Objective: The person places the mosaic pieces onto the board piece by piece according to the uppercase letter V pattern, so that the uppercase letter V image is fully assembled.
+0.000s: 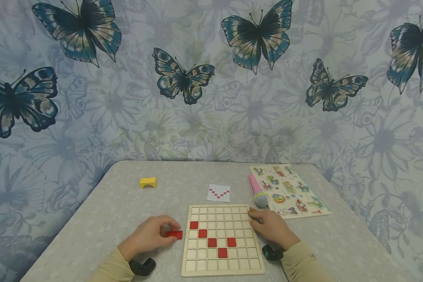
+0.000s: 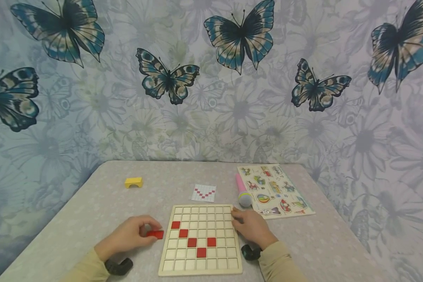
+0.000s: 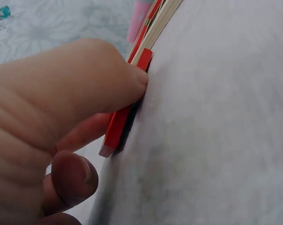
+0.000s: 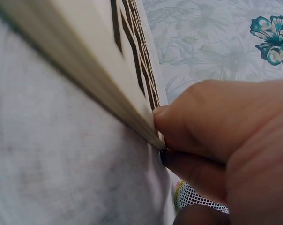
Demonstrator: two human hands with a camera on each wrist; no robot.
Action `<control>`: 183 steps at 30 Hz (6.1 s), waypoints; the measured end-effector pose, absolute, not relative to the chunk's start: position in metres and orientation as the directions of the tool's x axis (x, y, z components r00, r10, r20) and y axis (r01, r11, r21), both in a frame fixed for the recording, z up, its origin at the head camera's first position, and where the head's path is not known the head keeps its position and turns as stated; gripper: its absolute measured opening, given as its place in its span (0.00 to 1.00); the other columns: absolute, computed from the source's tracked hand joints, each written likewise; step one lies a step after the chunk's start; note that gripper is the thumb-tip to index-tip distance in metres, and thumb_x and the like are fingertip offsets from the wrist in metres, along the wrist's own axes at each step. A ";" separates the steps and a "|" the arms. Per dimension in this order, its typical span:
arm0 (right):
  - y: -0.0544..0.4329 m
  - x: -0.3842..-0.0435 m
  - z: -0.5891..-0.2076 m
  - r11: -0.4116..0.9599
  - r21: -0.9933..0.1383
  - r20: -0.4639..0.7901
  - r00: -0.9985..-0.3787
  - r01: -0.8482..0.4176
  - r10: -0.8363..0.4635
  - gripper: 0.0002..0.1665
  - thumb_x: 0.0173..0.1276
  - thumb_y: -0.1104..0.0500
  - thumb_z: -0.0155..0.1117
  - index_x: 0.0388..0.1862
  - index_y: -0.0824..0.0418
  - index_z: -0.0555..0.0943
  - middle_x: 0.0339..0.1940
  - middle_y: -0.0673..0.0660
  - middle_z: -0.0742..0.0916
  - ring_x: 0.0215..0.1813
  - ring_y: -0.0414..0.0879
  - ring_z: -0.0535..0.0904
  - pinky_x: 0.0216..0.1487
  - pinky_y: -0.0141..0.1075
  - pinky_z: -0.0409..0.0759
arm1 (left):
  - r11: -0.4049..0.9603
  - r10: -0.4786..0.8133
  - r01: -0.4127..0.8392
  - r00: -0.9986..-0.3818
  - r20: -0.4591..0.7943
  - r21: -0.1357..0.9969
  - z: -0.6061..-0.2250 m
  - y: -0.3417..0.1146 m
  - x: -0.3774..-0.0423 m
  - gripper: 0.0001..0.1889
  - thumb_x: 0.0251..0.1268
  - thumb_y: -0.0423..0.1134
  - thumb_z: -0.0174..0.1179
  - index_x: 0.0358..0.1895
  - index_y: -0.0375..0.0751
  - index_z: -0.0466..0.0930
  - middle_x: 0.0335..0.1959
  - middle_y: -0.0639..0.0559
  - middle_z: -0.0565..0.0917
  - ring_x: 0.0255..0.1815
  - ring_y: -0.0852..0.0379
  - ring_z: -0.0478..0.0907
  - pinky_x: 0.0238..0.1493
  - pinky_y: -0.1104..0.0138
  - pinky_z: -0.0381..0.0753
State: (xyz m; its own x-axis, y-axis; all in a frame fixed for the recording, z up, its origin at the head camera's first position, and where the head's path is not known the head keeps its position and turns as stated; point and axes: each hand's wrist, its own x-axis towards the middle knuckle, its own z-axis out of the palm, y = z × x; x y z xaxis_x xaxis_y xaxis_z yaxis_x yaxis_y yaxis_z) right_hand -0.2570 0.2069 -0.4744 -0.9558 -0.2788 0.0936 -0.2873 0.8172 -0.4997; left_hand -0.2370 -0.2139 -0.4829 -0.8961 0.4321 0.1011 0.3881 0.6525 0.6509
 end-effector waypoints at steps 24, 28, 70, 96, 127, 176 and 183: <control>0.208 -0.259 -0.477 0.814 -0.504 0.103 -0.956 -0.288 -0.275 0.23 0.72 0.52 0.68 0.63 0.55 0.85 0.68 0.48 0.83 0.70 0.55 0.77 0.63 0.54 0.78 | 0.656 0.423 0.380 -0.901 0.100 0.652 -0.483 -0.216 -0.237 0.13 0.60 0.45 0.76 0.47 0.61 0.87 0.42 0.63 0.85 0.21 0.66 0.72 0.22 0.70 0.72; 0.208 -0.259 -0.477 0.814 -0.503 0.105 -0.956 -0.290 -0.275 0.23 0.72 0.52 0.69 0.63 0.55 0.85 0.68 0.48 0.83 0.70 0.55 0.77 0.64 0.55 0.77 | 0.651 0.424 0.389 -0.899 0.113 0.651 -0.483 -0.216 -0.237 0.13 0.60 0.44 0.75 0.47 0.61 0.87 0.41 0.63 0.85 0.20 0.66 0.72 0.22 0.70 0.72; 0.216 -0.261 -0.480 0.814 -0.493 0.122 -0.951 -0.306 -0.283 0.22 0.72 0.51 0.68 0.63 0.54 0.85 0.69 0.47 0.82 0.70 0.54 0.78 0.63 0.54 0.78 | 0.431 0.478 0.554 -0.810 0.341 0.712 -0.470 -0.157 -0.239 0.05 0.63 0.47 0.74 0.40 0.58 0.91 0.42 0.63 0.89 0.25 0.67 0.73 0.26 0.70 0.76; 0.213 -0.263 -0.481 0.793 -0.511 0.120 -0.941 -0.331 -0.316 0.22 0.71 0.52 0.70 0.62 0.55 0.86 0.68 0.49 0.83 0.68 0.52 0.80 0.58 0.50 0.82 | 0.729 0.572 0.579 -0.808 0.140 0.365 -0.452 -0.024 -0.249 0.04 0.59 0.47 0.75 0.29 0.63 0.90 0.33 0.73 0.85 0.22 0.72 0.69 0.22 0.72 0.71; 0.211 -0.265 -0.482 0.815 -0.479 0.115 -0.944 -0.327 -0.311 0.22 0.71 0.51 0.69 0.62 0.53 0.86 0.69 0.48 0.82 0.49 0.45 0.87 0.46 0.42 0.83 | 0.740 0.592 0.587 -0.800 0.094 0.328 -0.450 -0.009 -0.253 0.05 0.57 0.46 0.77 0.29 0.64 0.91 0.29 0.76 0.85 0.27 0.75 0.73 0.27 0.72 0.73; 0.213 -0.267 -0.481 0.786 -0.539 0.119 -0.952 -0.301 -0.282 0.18 0.72 0.53 0.69 0.58 0.53 0.88 0.67 0.45 0.84 0.71 0.52 0.77 0.69 0.54 0.73 | 0.593 0.465 0.338 -0.885 0.031 0.731 -0.470 -0.246 -0.237 0.15 0.58 0.43 0.76 0.48 0.52 0.88 0.31 0.56 0.85 0.20 0.67 0.70 0.23 0.70 0.73; 0.211 -0.268 -0.482 0.784 -0.547 0.119 -0.955 -0.293 -0.273 0.18 0.71 0.53 0.70 0.58 0.52 0.88 0.66 0.44 0.84 0.71 0.52 0.78 0.69 0.54 0.73 | 0.593 0.456 0.336 -0.889 0.039 0.732 -0.473 -0.246 -0.238 0.14 0.59 0.43 0.76 0.47 0.53 0.88 0.32 0.58 0.85 0.20 0.67 0.70 0.24 0.70 0.72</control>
